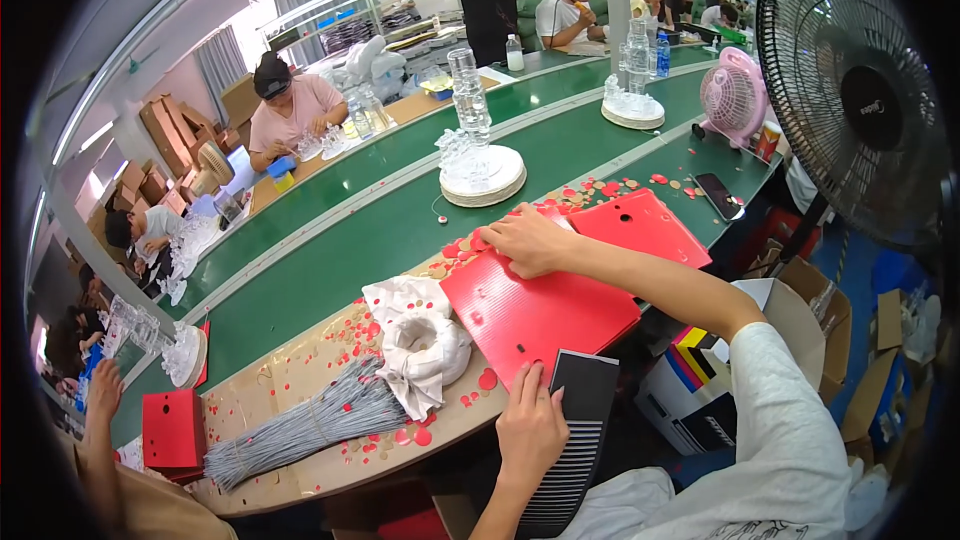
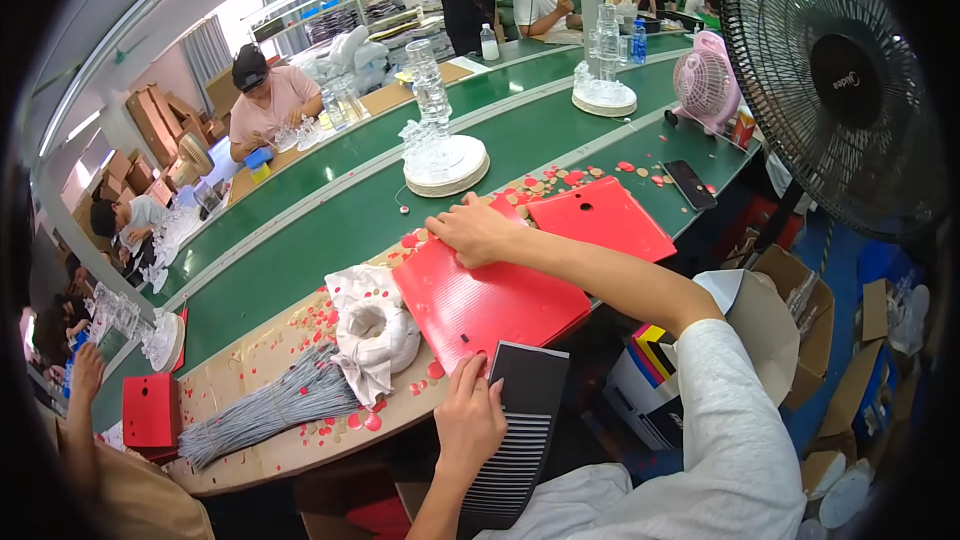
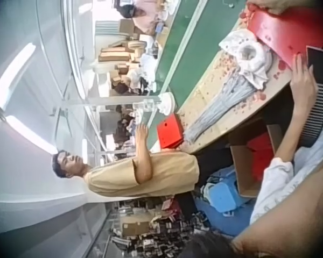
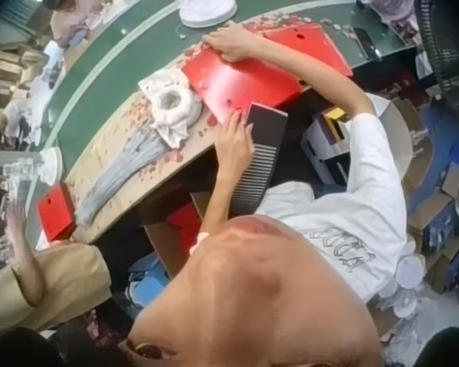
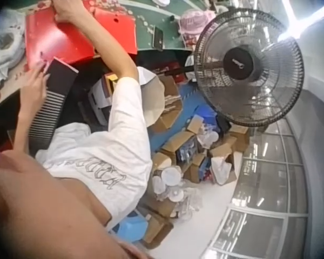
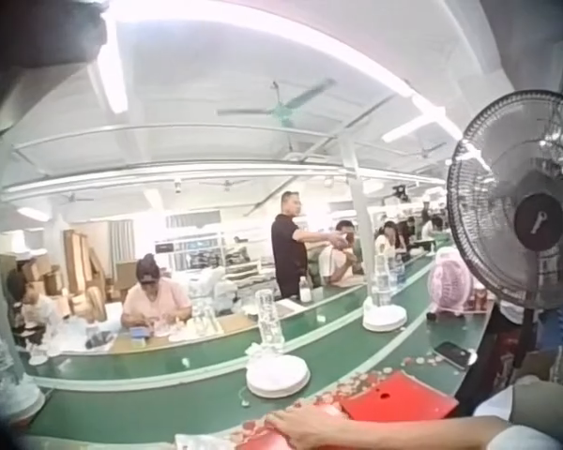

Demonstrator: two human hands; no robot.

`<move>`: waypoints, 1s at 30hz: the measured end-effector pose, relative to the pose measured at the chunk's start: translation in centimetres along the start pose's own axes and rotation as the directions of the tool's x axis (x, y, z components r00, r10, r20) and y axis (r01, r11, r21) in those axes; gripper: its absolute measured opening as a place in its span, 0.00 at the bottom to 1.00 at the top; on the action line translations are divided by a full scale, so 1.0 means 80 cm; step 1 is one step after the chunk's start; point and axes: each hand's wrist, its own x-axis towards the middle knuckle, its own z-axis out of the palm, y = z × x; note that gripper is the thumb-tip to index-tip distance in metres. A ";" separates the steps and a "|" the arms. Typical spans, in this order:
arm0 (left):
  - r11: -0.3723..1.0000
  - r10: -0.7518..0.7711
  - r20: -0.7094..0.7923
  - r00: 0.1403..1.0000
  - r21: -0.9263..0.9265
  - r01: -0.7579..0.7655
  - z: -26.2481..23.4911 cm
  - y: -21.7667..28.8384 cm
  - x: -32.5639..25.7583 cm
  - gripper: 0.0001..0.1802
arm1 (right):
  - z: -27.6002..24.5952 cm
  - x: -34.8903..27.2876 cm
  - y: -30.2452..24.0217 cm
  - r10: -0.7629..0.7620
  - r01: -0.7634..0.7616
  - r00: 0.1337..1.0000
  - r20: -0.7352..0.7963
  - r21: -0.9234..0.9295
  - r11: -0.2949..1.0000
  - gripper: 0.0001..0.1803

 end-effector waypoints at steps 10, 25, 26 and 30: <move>0.999 0.029 -0.012 1.000 -0.015 -0.029 -0.006 0.005 0.003 0.09 | -0.039 -0.032 0.004 -0.125 0.081 0.906 -0.405 -0.124 0.989 0.19; 0.970 0.086 0.049 0.995 -0.231 -0.073 -0.053 0.039 -0.002 0.08 | -0.090 -0.070 0.071 0.094 -0.018 0.776 -0.624 0.126 0.992 0.16; 0.959 0.105 0.056 0.993 -0.270 -0.086 -0.055 0.041 0.001 0.08 | -0.094 -0.078 0.094 0.149 -0.077 0.787 -0.599 0.145 0.986 0.15; 0.935 0.098 0.039 0.994 -0.346 -0.079 -0.059 0.042 0.004 0.06 | -0.091 -0.107 0.206 0.273 -0.188 0.826 -0.492 0.216 0.958 0.11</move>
